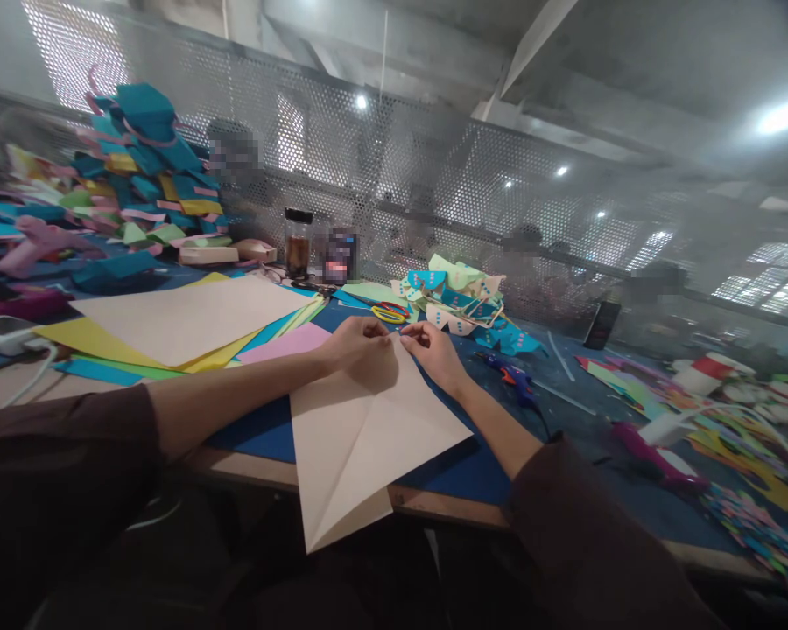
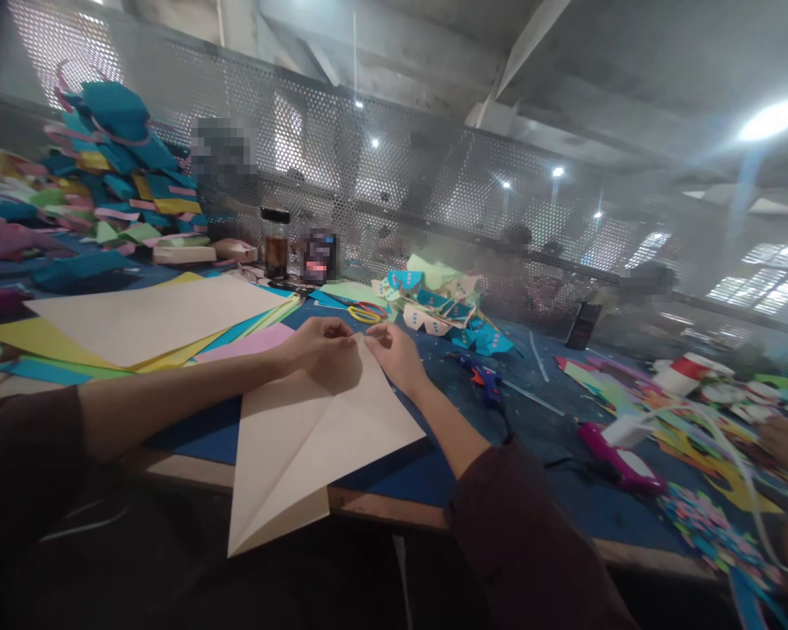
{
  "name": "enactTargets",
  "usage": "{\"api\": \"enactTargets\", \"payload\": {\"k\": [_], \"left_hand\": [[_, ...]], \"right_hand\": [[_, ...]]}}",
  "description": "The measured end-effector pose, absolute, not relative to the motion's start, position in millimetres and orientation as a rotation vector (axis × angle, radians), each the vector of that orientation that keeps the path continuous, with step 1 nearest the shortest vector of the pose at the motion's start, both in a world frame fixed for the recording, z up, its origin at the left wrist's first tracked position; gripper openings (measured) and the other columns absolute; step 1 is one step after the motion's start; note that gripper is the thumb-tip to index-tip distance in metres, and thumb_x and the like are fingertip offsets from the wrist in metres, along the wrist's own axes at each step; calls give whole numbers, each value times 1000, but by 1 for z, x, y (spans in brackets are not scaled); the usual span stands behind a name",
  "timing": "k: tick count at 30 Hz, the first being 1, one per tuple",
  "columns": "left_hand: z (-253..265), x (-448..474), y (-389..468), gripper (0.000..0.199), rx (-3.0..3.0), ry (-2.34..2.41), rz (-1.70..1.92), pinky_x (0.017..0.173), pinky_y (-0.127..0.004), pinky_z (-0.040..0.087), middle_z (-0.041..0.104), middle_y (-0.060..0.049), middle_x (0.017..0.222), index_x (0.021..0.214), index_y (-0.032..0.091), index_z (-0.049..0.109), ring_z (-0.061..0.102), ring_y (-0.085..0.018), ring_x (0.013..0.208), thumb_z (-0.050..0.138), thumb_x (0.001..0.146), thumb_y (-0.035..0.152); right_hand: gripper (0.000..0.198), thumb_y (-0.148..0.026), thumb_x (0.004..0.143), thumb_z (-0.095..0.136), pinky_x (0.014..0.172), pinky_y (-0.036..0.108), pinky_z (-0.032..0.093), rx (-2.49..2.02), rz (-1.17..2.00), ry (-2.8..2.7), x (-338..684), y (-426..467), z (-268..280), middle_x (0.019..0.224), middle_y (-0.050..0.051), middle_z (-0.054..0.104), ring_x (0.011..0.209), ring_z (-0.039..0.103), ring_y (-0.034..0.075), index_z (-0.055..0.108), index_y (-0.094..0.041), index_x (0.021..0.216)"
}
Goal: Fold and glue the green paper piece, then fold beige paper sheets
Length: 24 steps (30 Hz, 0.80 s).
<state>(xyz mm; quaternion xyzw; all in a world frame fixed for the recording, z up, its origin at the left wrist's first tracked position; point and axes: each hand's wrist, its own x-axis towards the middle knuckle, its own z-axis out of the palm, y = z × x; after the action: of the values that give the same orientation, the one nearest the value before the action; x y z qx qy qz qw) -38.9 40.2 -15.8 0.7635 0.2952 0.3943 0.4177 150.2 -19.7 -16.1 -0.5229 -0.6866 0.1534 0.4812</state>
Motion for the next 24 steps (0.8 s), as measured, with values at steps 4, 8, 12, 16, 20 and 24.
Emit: {"api": "enactTargets", "payload": {"k": [4,8,12,16,20,24], "left_hand": [[-13,-40,36,31,1961,738,989,60,-27,43,69,-4,73,79,14,68,63,-20,71,67,74,45],[-12,-40,34,32,2047,754,976,60,-27,45,70,-5,76,81,14,70,64,-22,75,65,76,45],[-13,-41,36,32,2099,784,998,62,-27,45,71,-6,77,82,14,71,64,-22,77,63,77,45],[-13,-42,40,30,2097,797,1013,65,-28,46,72,-6,80,83,15,71,65,-23,80,62,76,42],[-13,-43,42,27,2014,794,960,63,-27,43,69,-4,76,80,15,69,64,-21,76,64,73,41],[-11,-42,39,24,1951,807,933,58,-26,39,65,-1,67,72,16,66,60,-18,66,65,72,40]], "right_hand": [[25,-41,85,60,76,31,48,-1302,357,-1701,148,-21,-16,86,5,71,79,65,19,66,-18,91],[26,-44,86,60,76,31,48,-1282,345,-1741,145,-24,-15,84,4,71,79,65,20,65,-18,87],[28,-46,86,60,76,31,48,-1275,394,-1767,143,-26,-15,84,5,71,79,65,19,64,-18,88],[28,-45,85,59,73,31,46,-1323,408,-1787,145,-26,-16,80,4,70,76,64,19,64,-18,86],[26,-43,82,61,71,30,46,-1372,422,-1702,152,-20,-16,80,4,70,76,63,19,66,-18,84],[34,-50,81,62,66,28,46,-1280,789,-1497,159,-16,-17,78,2,70,71,61,17,68,-17,87]]}}
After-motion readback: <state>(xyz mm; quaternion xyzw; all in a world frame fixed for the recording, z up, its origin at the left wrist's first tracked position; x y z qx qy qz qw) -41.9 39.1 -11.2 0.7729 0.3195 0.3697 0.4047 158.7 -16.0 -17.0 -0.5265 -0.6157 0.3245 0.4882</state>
